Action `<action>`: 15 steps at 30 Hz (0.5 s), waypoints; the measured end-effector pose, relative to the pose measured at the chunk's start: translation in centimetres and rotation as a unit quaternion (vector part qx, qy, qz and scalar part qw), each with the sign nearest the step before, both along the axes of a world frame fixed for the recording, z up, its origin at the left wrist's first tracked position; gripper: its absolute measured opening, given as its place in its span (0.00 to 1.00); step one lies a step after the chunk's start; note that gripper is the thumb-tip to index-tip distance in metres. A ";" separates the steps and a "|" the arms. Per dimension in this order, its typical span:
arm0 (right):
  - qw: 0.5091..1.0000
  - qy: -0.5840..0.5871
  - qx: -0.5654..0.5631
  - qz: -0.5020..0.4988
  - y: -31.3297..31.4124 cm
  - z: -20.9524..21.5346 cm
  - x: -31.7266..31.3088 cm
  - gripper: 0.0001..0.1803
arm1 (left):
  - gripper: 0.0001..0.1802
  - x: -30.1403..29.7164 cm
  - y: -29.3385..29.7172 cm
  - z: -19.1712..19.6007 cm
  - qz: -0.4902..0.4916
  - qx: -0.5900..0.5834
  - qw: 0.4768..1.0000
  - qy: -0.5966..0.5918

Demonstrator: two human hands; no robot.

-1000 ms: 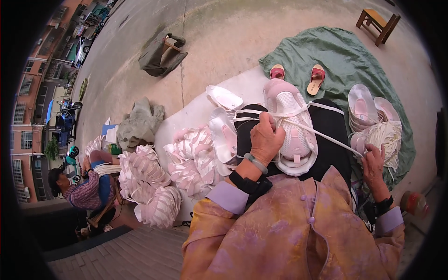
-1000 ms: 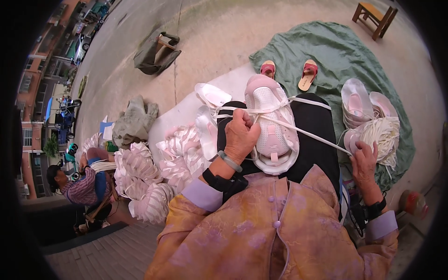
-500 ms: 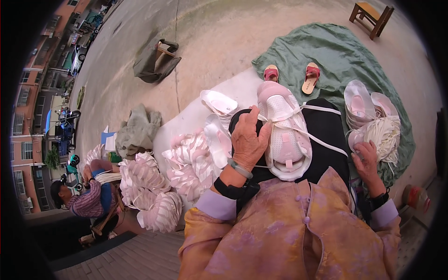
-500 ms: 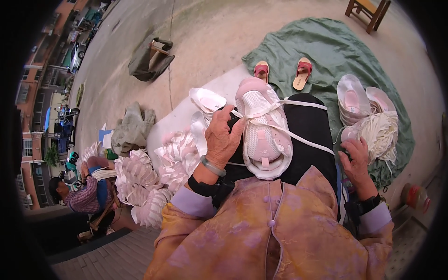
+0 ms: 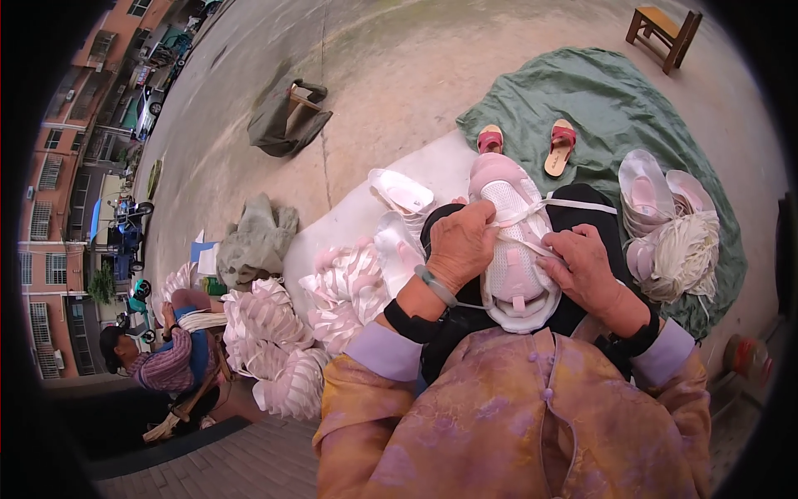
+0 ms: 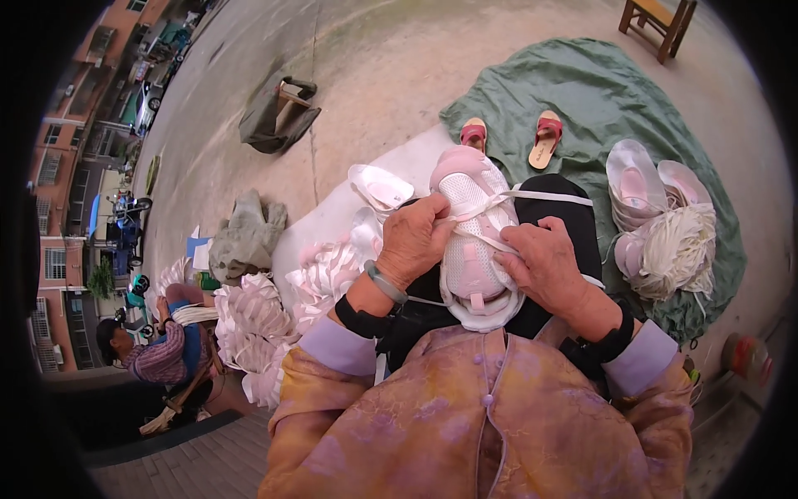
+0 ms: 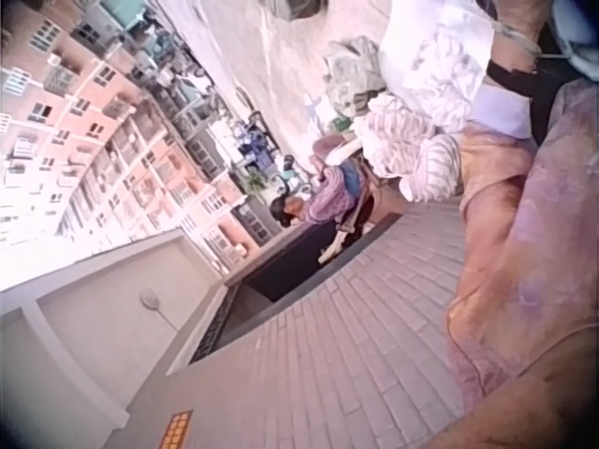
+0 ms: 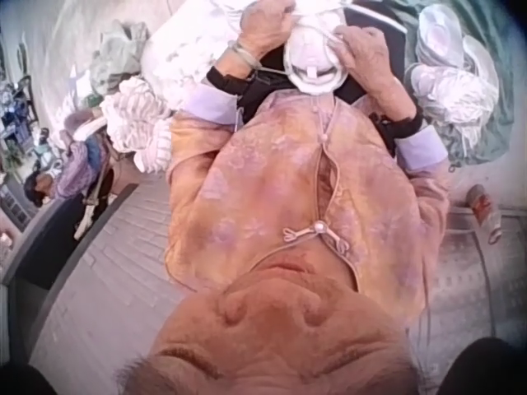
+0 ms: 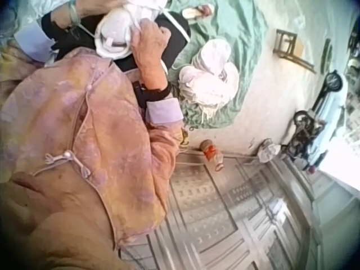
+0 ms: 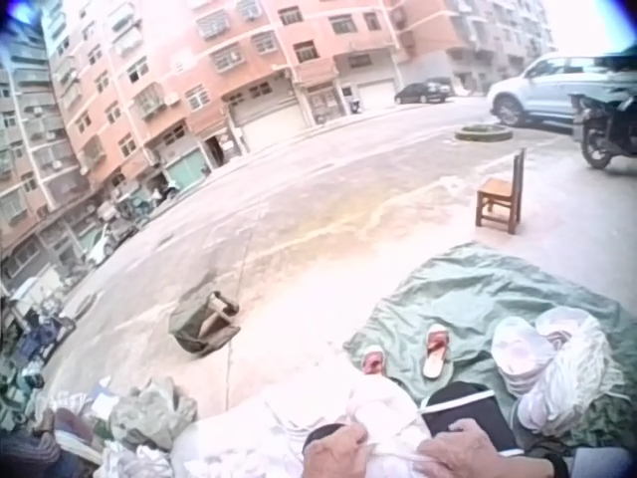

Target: The recorder is lacing a pink and white shoe by hand while sitting outdoors.

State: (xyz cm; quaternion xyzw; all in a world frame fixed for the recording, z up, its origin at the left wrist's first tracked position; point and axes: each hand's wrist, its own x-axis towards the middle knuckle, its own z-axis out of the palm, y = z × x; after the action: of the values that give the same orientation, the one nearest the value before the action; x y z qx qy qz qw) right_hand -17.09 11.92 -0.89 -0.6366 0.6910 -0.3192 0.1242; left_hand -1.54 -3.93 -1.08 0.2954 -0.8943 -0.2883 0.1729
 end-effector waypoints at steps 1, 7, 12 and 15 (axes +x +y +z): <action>1.000 -0.029 -0.006 0.006 0.0 0.0 -0.2 0.12 | 0.09 -0.1 -0.3 0.3 -0.012 0.010 1.000 -0.017; 0.978 -0.206 0.037 -0.004 -0.9 1.1 -0.1 0.07 | 0.17 0.9 -3.4 1.1 -0.085 0.279 0.956 -0.017; 0.969 -0.239 0.056 0.023 0.5 1.5 -0.2 0.05 | 0.19 1.7 -4.5 3.7 -0.022 0.483 0.874 0.049; 0.954 -0.273 0.113 0.044 2.6 2.9 -1.2 0.05 | 0.23 2.9 -4.9 3.3 -0.025 0.557 0.819 0.137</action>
State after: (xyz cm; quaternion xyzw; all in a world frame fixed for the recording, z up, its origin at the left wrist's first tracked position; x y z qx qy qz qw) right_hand -18.31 14.52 2.03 -0.5365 0.6335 -0.3947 0.3937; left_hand 1.38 -8.81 2.23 0.2762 -0.5555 -0.7788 0.0927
